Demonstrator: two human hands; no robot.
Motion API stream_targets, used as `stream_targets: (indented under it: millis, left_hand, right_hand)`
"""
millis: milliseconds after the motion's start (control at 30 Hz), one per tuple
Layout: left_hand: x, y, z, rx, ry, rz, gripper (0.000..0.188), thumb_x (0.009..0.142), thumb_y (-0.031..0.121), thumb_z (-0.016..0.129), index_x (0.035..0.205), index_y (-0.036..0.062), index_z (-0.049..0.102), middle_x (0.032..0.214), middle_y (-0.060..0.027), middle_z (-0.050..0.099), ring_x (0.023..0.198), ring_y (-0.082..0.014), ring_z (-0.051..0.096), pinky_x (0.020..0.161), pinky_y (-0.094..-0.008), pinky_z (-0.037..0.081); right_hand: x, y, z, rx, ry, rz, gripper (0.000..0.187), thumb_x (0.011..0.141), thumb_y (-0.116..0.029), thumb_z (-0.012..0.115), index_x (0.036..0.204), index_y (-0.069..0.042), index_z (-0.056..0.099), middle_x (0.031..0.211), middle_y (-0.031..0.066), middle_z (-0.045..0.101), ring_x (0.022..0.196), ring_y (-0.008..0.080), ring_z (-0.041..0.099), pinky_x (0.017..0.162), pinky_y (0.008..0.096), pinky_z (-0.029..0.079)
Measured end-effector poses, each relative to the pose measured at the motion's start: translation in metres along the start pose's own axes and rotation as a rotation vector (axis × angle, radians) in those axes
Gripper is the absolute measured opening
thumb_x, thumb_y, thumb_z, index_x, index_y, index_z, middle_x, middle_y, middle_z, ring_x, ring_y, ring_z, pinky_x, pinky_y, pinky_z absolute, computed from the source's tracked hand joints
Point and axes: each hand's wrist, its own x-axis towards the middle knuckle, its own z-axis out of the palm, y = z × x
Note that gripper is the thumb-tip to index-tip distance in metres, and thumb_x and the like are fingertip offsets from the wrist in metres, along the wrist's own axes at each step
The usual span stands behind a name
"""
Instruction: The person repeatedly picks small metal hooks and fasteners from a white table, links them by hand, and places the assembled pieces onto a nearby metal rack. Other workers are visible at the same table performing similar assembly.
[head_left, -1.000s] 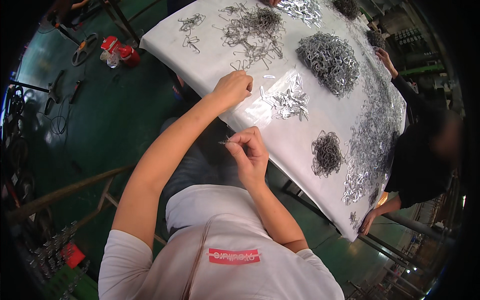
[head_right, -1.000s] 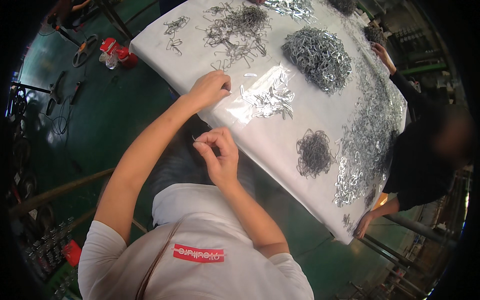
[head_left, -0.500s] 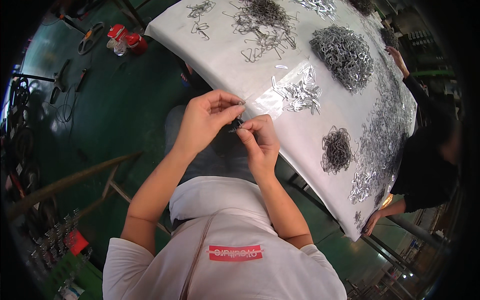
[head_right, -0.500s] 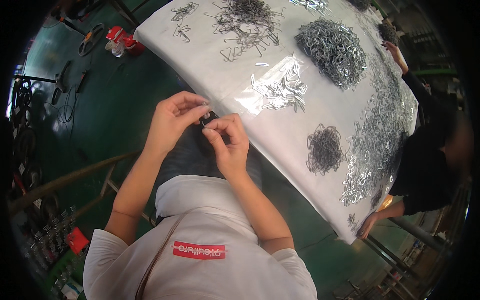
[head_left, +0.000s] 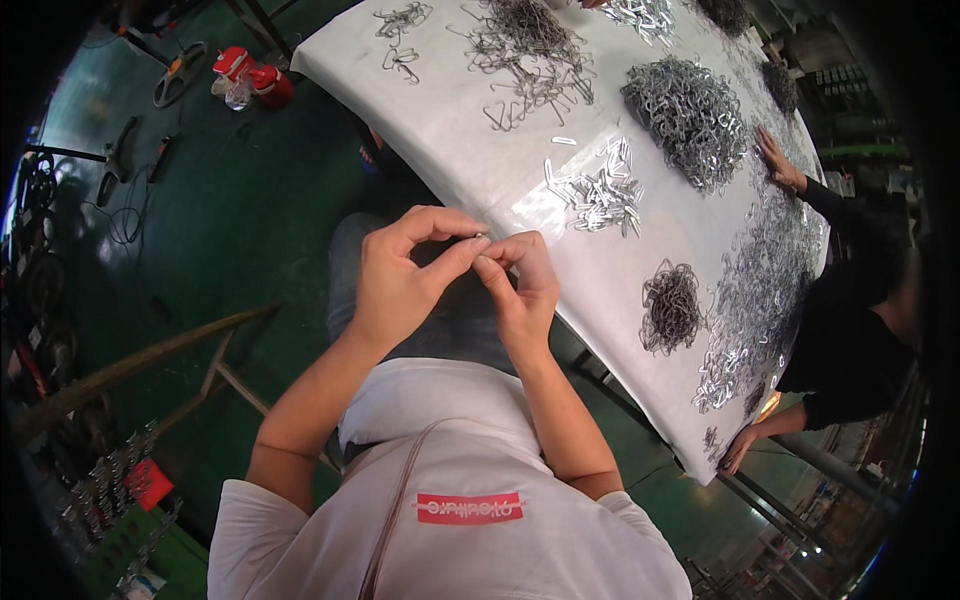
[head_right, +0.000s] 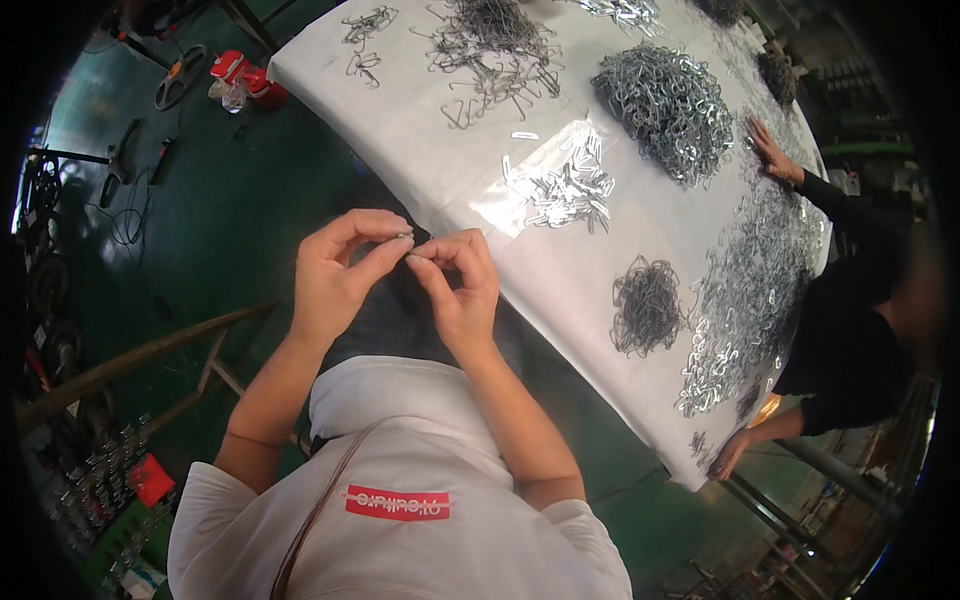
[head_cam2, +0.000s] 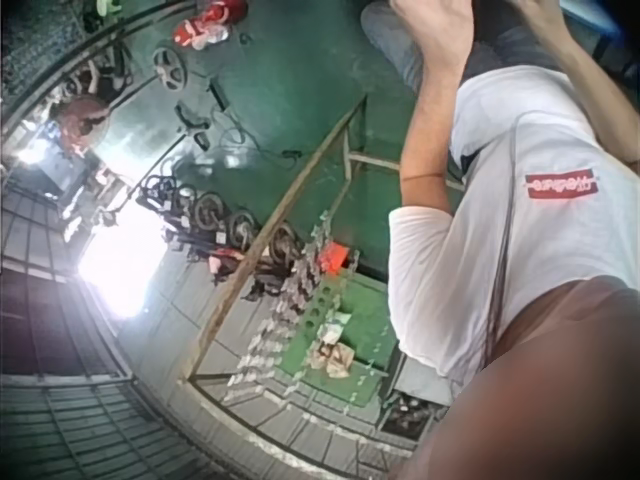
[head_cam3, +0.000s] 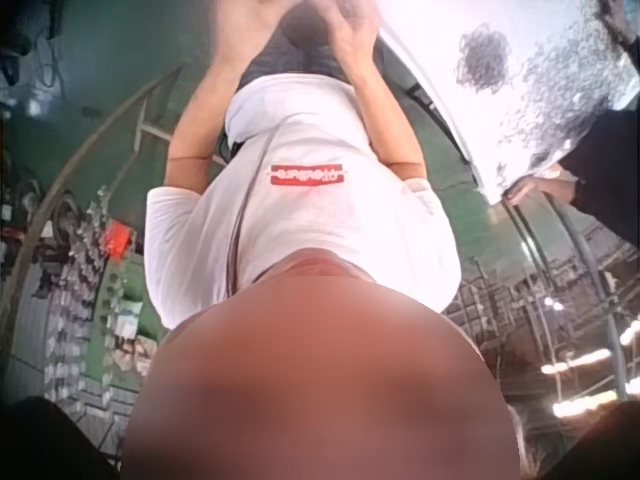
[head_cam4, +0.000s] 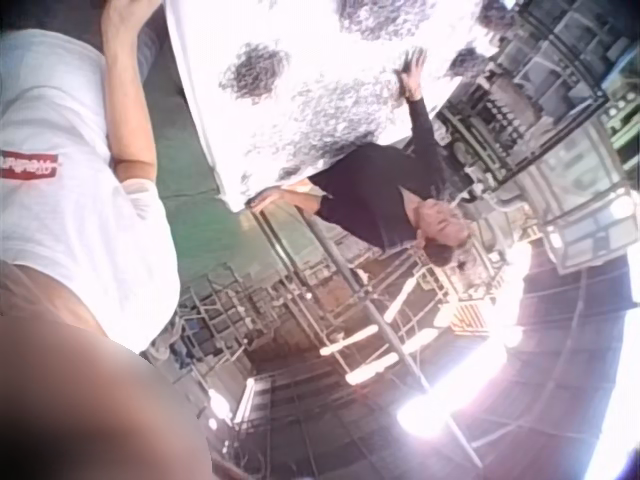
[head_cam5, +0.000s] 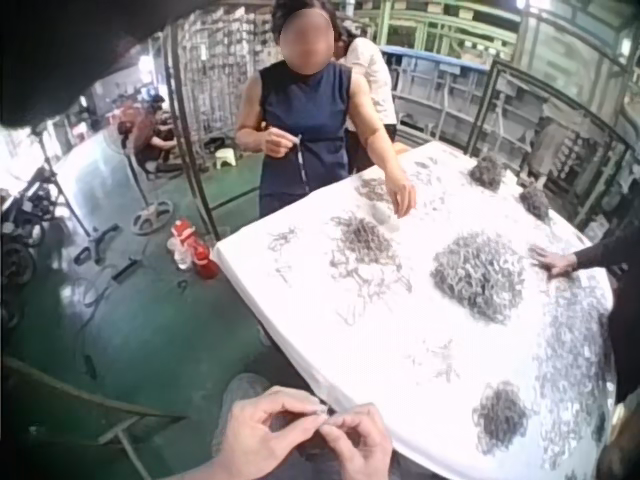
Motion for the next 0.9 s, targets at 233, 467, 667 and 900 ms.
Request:
stream_targets:
  millis: [233, 467, 667, 900]
  left_hand:
    - [-0.002, -0.009, -0.004, 0.071, 0.023, 0.057, 0.013, 0.076, 0.000, 0.073, 0.089, 0.0019, 0.071, 0.088, -0.0075, 0.069, 0.078, -0.0142, 0.065, 0.072, -0.0253, 0.050]
    - [-0.006, -0.009, -0.001, 0.144, 0.017, 0.143, 0.012, 0.074, -0.003, 0.073, 0.085, -0.0003, 0.069, 0.085, -0.0096, 0.069, 0.080, -0.0190, 0.065, 0.075, -0.0284, 0.050]
    - [-0.004, -0.013, 0.001, 0.091, -0.001, 0.120, 0.015, 0.075, -0.007, 0.071, 0.088, -0.0003, 0.069, 0.090, -0.0100, 0.069, 0.082, -0.0169, 0.064, 0.077, -0.0269, 0.050]
    - [-0.007, -0.016, 0.001, 0.087, -0.023, 0.065, 0.013, 0.080, -0.004, 0.067, 0.093, -0.0007, 0.068, 0.090, -0.0068, 0.070, 0.081, -0.0123, 0.064, 0.077, -0.0253, 0.049]
  right_hand:
    - [0.084, 0.026, -0.018, -0.394, -0.048, -0.136, 0.011, 0.084, -0.011, 0.066, 0.090, -0.002, 0.065, 0.083, 0.0092, 0.060, 0.072, 0.0210, 0.057, 0.067, 0.0329, 0.044]
    - [0.199, 0.061, 0.014, -1.196, -0.290, 0.186, 0.019, 0.080, -0.020, 0.064, 0.085, -0.004, 0.072, 0.094, 0.0174, 0.068, 0.089, 0.0301, 0.068, 0.075, 0.0404, 0.053]
    - [0.190, 0.054, 0.014, -1.084, -0.206, -0.056, 0.015, 0.078, -0.007, 0.059, 0.089, -0.002, 0.068, 0.089, 0.0155, 0.068, 0.088, 0.0317, 0.067, 0.074, 0.0396, 0.053]
    - [0.103, -0.002, -0.017, 0.022, -0.257, 0.164, 0.011, 0.088, -0.012, 0.062, 0.091, -0.002, 0.059, 0.075, 0.0051, 0.061, 0.068, 0.0134, 0.059, 0.060, 0.0292, 0.048]
